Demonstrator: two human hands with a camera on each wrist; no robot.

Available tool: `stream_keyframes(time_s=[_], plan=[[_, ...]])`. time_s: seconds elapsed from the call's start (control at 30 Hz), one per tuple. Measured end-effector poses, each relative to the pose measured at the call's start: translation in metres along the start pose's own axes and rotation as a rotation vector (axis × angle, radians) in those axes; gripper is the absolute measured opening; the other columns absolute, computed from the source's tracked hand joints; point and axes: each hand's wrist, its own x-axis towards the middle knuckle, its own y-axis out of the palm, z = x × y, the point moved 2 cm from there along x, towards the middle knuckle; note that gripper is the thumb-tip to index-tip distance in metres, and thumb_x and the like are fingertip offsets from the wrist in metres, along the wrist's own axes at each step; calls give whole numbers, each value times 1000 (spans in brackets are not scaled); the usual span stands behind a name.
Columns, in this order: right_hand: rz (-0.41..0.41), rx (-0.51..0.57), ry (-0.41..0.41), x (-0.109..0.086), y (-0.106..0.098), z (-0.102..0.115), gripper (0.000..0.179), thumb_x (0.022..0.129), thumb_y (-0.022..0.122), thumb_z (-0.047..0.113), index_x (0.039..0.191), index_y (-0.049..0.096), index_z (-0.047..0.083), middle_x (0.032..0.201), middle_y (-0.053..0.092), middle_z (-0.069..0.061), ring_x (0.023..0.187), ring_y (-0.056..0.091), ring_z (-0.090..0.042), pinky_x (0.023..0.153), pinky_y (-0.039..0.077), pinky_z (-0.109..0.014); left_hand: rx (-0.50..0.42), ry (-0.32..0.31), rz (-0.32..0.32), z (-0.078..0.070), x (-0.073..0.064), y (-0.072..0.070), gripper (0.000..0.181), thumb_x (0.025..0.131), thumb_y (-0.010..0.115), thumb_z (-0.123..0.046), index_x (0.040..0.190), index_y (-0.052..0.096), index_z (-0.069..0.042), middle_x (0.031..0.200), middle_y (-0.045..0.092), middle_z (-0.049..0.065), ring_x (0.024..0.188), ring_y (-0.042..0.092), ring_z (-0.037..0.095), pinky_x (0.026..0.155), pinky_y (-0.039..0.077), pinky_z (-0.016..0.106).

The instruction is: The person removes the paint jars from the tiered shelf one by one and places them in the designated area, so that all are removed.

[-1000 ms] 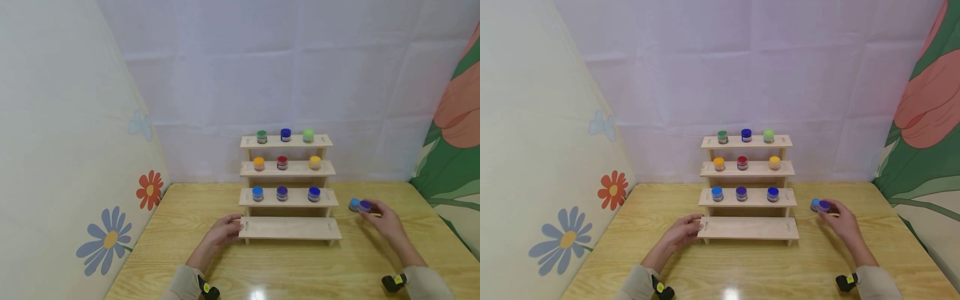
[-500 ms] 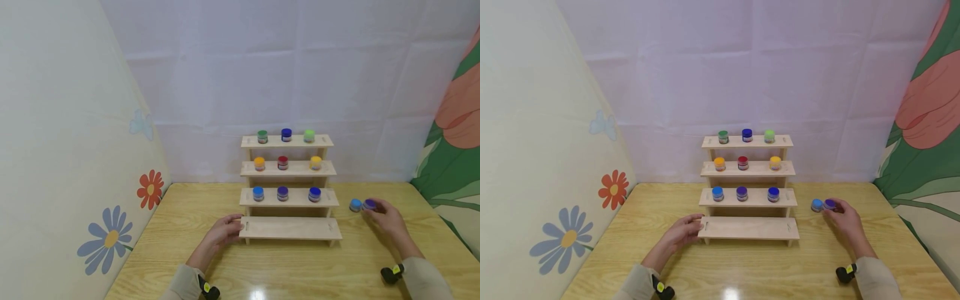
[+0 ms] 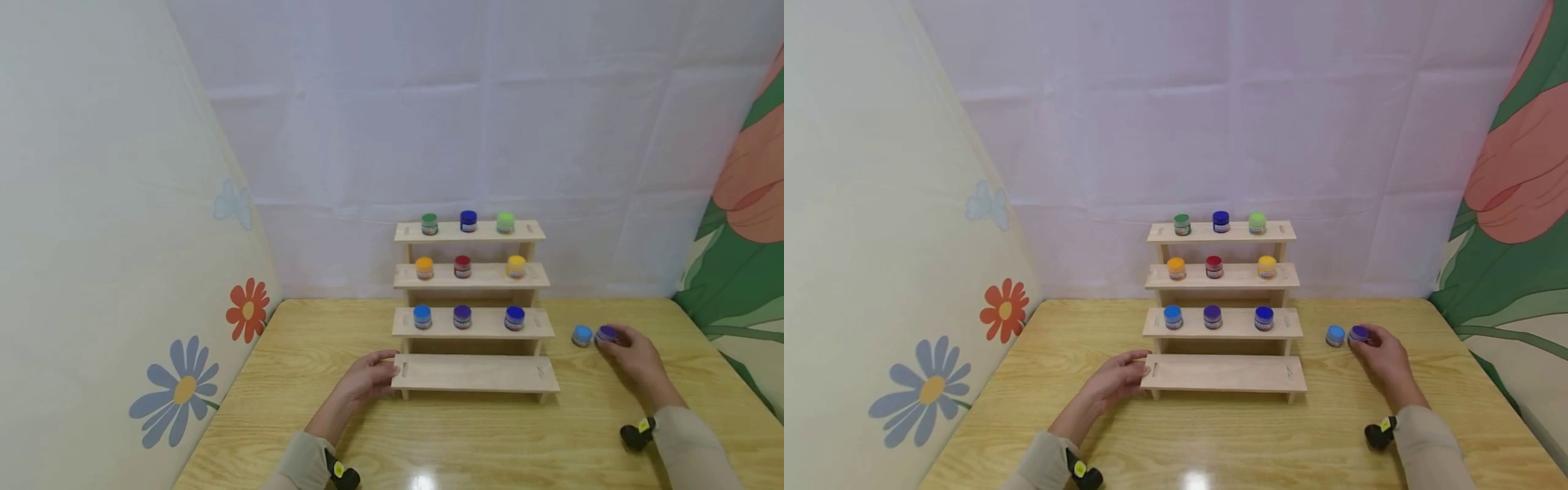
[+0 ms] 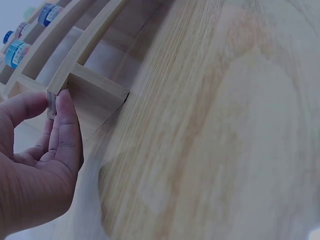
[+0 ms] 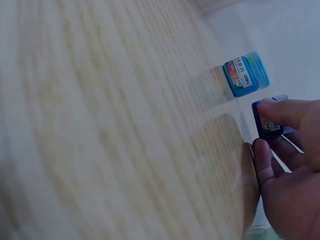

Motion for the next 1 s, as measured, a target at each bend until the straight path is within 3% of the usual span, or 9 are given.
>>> stream_keyframes(time_s=[0.77,1.0], plan=[[10,-140,-30,8,-5,7,65,103,58,26,148,32,-13,144,38,-41,129,41,-55,108,33,-65,15,-19,-39,-4,-1,2,55,96,65,-6,146,45,5,116,67,14,89,69,18,75,59,31],[-56,-182,-106,-6,-8,27,63,103,58,26,146,35,-13,145,40,-38,123,46,-53,93,48,-59,18,-13,-38,-5,-6,2,55,95,64,-5,146,45,7,109,69,10,87,68,16,70,57,28]])
